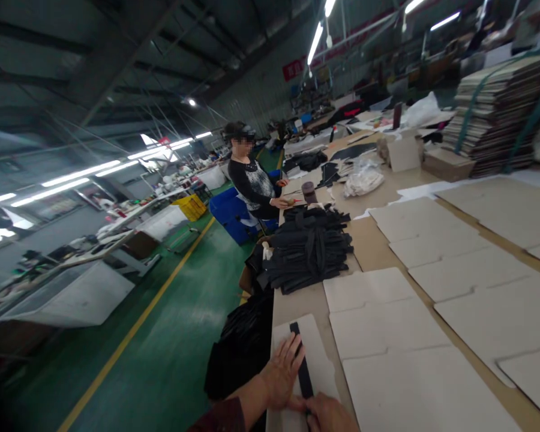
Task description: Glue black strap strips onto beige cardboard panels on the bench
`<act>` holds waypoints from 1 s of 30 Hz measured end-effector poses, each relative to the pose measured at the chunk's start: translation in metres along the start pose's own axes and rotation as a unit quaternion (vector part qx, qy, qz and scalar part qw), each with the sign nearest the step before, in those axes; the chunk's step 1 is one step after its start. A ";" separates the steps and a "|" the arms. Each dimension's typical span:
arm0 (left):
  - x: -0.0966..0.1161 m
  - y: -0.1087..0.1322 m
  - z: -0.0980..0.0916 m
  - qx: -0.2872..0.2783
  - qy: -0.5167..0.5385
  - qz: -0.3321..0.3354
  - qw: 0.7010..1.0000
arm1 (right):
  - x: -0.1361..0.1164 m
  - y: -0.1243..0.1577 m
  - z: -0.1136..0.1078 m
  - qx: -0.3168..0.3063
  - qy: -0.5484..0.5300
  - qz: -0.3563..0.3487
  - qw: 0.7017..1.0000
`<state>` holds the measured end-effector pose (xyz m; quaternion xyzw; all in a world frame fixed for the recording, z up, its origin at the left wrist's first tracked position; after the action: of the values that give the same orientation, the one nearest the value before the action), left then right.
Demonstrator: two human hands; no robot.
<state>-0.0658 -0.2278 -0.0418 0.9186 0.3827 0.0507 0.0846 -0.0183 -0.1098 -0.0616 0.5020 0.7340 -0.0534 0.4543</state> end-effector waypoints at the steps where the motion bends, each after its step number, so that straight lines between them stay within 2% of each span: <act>1: 0.000 0.000 0.000 0.000 0.001 -0.004 1.000 | -0.010 -0.005 -0.016 0.020 0.003 -0.013 1.000; 5: -0.002 -0.003 0.006 0.021 0.021 -0.002 1.000 | -0.050 -0.048 -0.090 0.073 0.054 -0.063 0.994; 10: -0.009 -0.005 0.028 0.084 -0.023 -0.005 0.996 | -0.071 -0.146 -0.188 0.158 0.148 -0.048 0.975; 13: -0.009 -0.008 0.042 0.136 -0.079 -0.005 0.988 | -0.083 -0.197 -0.224 0.202 0.206 -0.042 0.957; 17: -0.006 -0.018 0.062 0.196 -0.166 -0.011 0.966 | -0.091 -0.244 -0.240 0.209 0.268 -0.022 0.940; 18: -0.006 -0.019 0.063 0.235 -0.201 -0.029 0.950 | -0.092 -0.252 -0.241 0.205 0.281 -0.017 0.937; 21: -0.003 -0.011 0.055 0.396 -0.284 -0.082 0.869 | -0.091 -0.268 -0.241 0.191 0.314 -0.008 0.930; 22: -0.002 -0.009 0.054 0.426 -0.294 -0.086 0.851 | -0.092 -0.271 -0.241 0.187 0.324 -0.011 0.927; 23: -0.002 -0.008 0.053 0.440 -0.297 -0.085 0.843 | -0.093 -0.272 -0.241 0.183 0.334 -0.016 0.925; 30: -0.003 -0.014 0.064 0.449 -0.304 -0.120 0.832 | -0.108 -0.270 -0.242 0.178 0.369 -0.054 0.911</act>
<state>-0.0669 -0.2278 -0.1075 0.7716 0.4251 -0.4190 -0.2201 -0.3700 -0.1868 0.0551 0.5178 0.8538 -0.0190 0.0508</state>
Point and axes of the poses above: each hand's wrist, its own y-axis away from the middle knuckle, its own z-axis out of the palm, x = y × z, the point moved 8 cm from there along -y, towards the middle knuckle, and after that the axes turned 10 degrees about -y, right-handed, at the moved point
